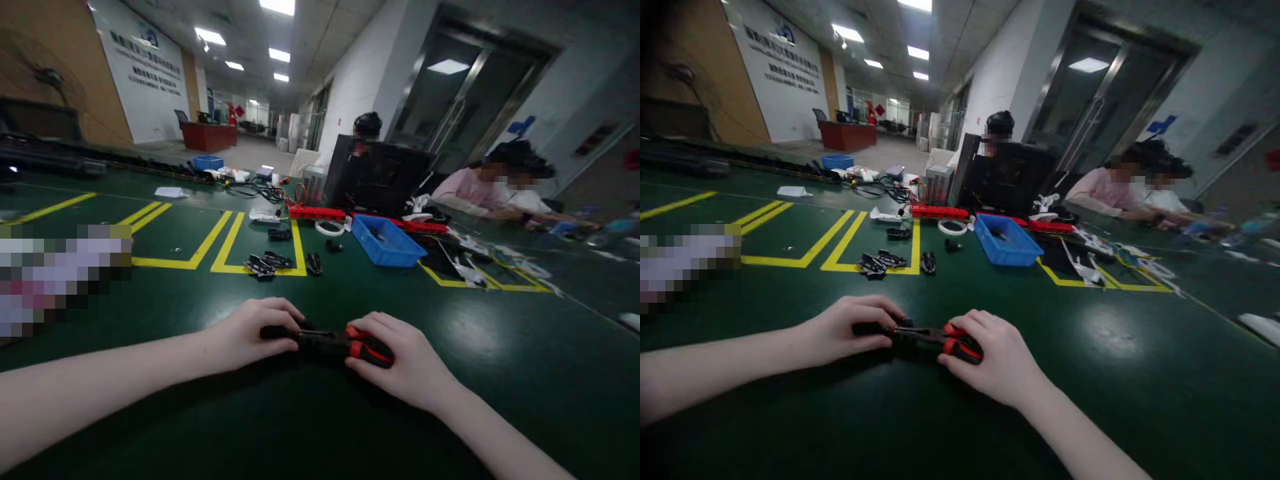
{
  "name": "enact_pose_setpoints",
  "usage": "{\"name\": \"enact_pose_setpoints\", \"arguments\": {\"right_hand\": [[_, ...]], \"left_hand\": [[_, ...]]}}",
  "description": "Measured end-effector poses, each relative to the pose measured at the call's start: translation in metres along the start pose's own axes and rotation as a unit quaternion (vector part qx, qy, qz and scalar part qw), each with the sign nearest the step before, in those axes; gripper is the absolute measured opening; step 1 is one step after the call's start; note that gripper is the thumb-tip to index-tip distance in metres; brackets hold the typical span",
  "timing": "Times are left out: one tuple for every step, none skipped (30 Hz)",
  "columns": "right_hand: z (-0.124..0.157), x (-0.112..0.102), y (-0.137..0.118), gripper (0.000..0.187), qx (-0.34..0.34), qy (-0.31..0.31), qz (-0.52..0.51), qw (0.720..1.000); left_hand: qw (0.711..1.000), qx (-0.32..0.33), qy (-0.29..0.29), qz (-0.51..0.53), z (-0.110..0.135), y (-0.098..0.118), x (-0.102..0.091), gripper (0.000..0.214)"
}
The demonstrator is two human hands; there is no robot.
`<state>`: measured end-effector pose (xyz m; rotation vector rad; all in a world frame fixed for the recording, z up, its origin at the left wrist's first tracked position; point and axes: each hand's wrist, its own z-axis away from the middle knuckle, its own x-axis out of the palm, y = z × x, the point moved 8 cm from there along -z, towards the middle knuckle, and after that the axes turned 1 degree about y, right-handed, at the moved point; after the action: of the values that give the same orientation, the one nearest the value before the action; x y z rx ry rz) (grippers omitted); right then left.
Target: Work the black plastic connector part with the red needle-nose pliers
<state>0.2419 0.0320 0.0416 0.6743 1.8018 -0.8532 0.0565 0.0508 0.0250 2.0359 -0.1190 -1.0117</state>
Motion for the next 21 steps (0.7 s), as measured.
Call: {"name": "enact_pose_setpoints", "arguments": {"right_hand": [[-0.0001, -0.0032, -0.0004, 0.029, -0.006, 0.011, 0.008, 1.000], [-0.0001, -0.0061, -0.0007, 0.030, -0.012, 0.020, 0.015, 1.000], [-0.0001, -0.0084, -0.0010, 0.030, -0.016, 0.028, 0.021, 0.999], [0.0000, -0.0101, -0.0014, 0.031, -0.020, 0.033, 0.026, 0.999], [0.0001, -0.0114, -0.0019, 0.032, -0.023, 0.037, 0.031, 0.999], [0.0002, -0.0119, -0.0024, 0.032, -0.024, 0.039, 0.034, 0.998], [0.0004, -0.0119, -0.0029, 0.032, -0.023, 0.038, 0.035, 0.998], [0.0006, -0.0116, -0.0035, 0.032, -0.023, 0.036, 0.036, 0.998], [0.0007, -0.0109, -0.0043, 0.031, -0.022, 0.034, 0.036, 0.999], [0.0009, -0.0102, -0.0051, 0.030, -0.020, 0.030, 0.036, 0.999], [0.0011, -0.0093, -0.0059, 0.030, -0.019, 0.027, 0.036, 0.999], [0.0012, -0.0086, -0.0067, 0.029, -0.017, 0.024, 0.037, 0.999], [0.0013, -0.0081, -0.0075, 0.029, -0.016, 0.022, 0.037, 0.999], [0.0013, -0.0076, -0.0082, 0.029, -0.016, 0.021, 0.035, 0.999], [0.0013, -0.0074, -0.0087, 0.029, -0.015, 0.020, 0.033, 0.999], [0.0013, -0.0073, -0.0091, 0.029, -0.014, 0.020, 0.030, 0.999], [0.0013, -0.0071, -0.0092, 0.029, -0.012, 0.019, 0.027, 0.999], [0.0013, -0.0070, -0.0091, 0.028, -0.009, 0.018, 0.024, 0.999], [0.0013, -0.0068, -0.0090, 0.028, -0.006, 0.017, 0.023, 1.000], [0.0014, -0.0064, -0.0088, 0.028, -0.003, 0.014, 0.022, 1.000], [0.0014, -0.0062, -0.0089, 0.028, 0.000, 0.012, 0.021, 1.000]], "left_hand": [[1.000, 0.000, 0.007, 0.001, 0.0001, 0.0009, -0.0014, 0.013], [1.000, -0.001, 0.014, 0.003, 0.0003, 0.0018, -0.0026, 0.012], [1.000, -0.001, 0.018, 0.004, 0.0005, 0.0026, -0.0036, 0.012], [1.000, -0.002, 0.022, 0.005, 0.0007, 0.0032, -0.0044, 0.012], [1.000, -0.003, 0.025, 0.006, 0.0009, 0.0038, -0.0051, 0.011], [1.000, -0.005, 0.026, 0.006, 0.0010, 0.0041, -0.0056, 0.012], [1.000, -0.006, 0.025, 0.006, 0.0012, 0.0044, -0.0056, 0.012], [1.000, -0.006, 0.022, 0.005, 0.0013, 0.0045, -0.0053, 0.012], [1.000, -0.006, 0.019, 0.004, 0.0013, 0.0047, -0.0050, 0.012], [1.000, -0.005, 0.017, 0.002, 0.0014, 0.0047, -0.0048, 0.012], [1.000, -0.003, 0.015, 0.001, 0.0015, 0.0047, -0.0047, 0.012], [1.000, -0.001, 0.014, -0.001, 0.0016, 0.0047, -0.0046, 0.012], [1.000, 0.001, 0.012, -0.002, 0.0017, 0.0046, -0.0044, 0.012], [1.000, 0.003, 0.011, -0.003, 0.0019, 0.0042, -0.0043, 0.012], [1.000, 0.005, 0.012, -0.004, 0.0020, 0.0038, -0.0044, 0.013], [1.000, 0.008, 0.013, -0.005, 0.0022, 0.0035, -0.0046, 0.013], [1.000, 0.013, 0.015, -0.007, 0.0023, 0.0034, -0.0047, 0.013], [1.000, 0.019, 0.016, -0.009, 0.0024, 0.0035, -0.0048, 0.014], [0.999, 0.026, 0.017, -0.012, 0.0025, 0.0037, -0.0048, 0.017], [0.999, 0.033, 0.017, -0.014, 0.0025, 0.0041, -0.0047, 0.021], [0.999, 0.038, 0.015, -0.017, 0.0025, 0.0046, -0.0041, 0.026]]}}
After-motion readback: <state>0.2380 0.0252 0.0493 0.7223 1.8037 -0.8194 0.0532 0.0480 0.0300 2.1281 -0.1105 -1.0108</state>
